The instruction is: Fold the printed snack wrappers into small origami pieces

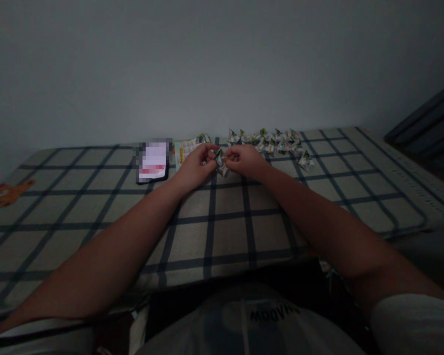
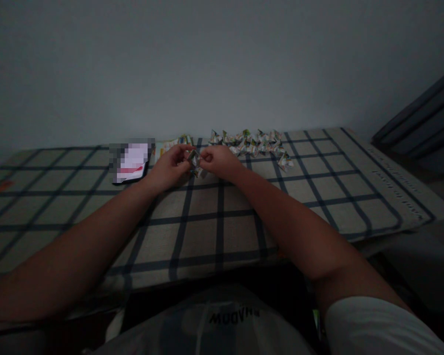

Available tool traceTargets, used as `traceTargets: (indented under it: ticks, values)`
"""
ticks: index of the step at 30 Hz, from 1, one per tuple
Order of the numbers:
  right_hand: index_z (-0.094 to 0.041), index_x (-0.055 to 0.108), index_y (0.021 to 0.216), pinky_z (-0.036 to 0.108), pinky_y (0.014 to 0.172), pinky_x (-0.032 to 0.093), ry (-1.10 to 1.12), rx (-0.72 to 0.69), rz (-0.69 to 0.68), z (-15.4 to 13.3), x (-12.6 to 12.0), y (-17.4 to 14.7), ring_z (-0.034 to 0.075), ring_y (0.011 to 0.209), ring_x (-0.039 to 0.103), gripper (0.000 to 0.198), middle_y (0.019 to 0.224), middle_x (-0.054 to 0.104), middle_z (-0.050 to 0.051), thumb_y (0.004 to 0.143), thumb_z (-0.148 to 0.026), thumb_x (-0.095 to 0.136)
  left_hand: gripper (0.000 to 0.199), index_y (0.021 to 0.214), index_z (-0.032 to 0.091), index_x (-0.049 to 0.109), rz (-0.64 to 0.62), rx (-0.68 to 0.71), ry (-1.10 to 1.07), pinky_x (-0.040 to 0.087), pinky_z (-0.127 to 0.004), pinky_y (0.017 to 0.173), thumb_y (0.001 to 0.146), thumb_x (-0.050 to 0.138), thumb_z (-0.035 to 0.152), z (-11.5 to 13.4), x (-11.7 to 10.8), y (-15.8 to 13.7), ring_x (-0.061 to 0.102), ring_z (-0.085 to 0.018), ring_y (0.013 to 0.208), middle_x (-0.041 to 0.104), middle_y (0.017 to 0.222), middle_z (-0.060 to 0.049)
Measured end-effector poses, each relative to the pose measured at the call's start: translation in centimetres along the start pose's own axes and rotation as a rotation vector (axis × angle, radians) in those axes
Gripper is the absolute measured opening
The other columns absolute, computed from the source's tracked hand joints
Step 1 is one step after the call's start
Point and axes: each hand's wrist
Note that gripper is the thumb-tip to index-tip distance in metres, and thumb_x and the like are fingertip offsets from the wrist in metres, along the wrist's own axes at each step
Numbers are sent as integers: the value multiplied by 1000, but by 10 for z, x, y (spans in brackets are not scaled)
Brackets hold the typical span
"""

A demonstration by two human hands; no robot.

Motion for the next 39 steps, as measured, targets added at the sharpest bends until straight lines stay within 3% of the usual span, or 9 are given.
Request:
traceTargets:
  ticks: [8, 14, 22, 25, 28, 31, 39]
  values:
    - [-13, 69, 80, 26, 66, 42, 33, -10, 27, 1, 2, 0, 14, 66, 57, 13, 69, 65, 2, 80, -23, 59, 38, 119, 19, 62, 4, 17, -5, 50, -31, 79, 82, 64, 21, 0, -1, -1, 62, -18, 85, 65, 92, -2]
    - [-13, 70, 84, 27, 68, 45, 56, 8, 20, 3, 2, -1, 15, 68, 60, 14, 72, 67, 2, 79, -21, 60, 34, 116, 19, 63, 6, -13, -79, 50, -27, 69, 82, 66, 21, -1, 1, -3, 60, -14, 75, 65, 88, -1]
    - [-15, 64, 95, 26, 65, 44, 113, -44, 56, 7, 5, 0, 12, 63, 55, 16, 73, 63, -1, 84, -27, 63, 32, 109, 20, 61, 52, -231, -281, 51, -24, 51, 77, 65, 18, 6, 6, -3, 59, -12, 58, 64, 79, 2]
    - [-17, 62, 96, 25, 63, 41, 113, -117, 118, 4, 4, -2, 11, 62, 51, 22, 75, 61, -1, 88, -37, 64, 29, 104, 19, 61, 116, -285, -364, 50, -22, 50, 75, 66, 18, 13, 5, -3, 59, -12, 57, 62, 75, 2]
    - [-17, 64, 99, 25, 62, 40, 115, -229, 77, 1, 3, -5, 11, 62, 49, 30, 75, 61, -1, 92, -46, 63, 28, 100, 19, 61, 172, -331, -432, 50, -21, 51, 73, 67, 20, 18, 2, -3, 59, -11, 60, 63, 77, 1]
    - [-17, 69, 107, 25, 65, 40, 22, -308, -19, -4, 4, -8, 11, 63, 50, 33, 76, 63, -1, 90, -45, 69, 28, 98, 18, 60, 165, -380, -487, 52, -22, 55, 70, 66, 20, 20, 0, -3, 60, -11, 60, 63, 77, 1]
    - [-17, 72, 98, 27, 76, 38, -395, -245, -8, -27, -1, -25, 17, 86, 61, 20, 96, 73, 7, 96, -29, 56, 33, 106, 20, 62, 119, -370, -347, 54, -26, 56, 75, 68, 31, 18, 0, -6, 63, -15, 68, 63, 82, -1]
Point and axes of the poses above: each hand's wrist, its own y-axis towards the middle knuckle, its own x-axis out of the palm, z = x × y
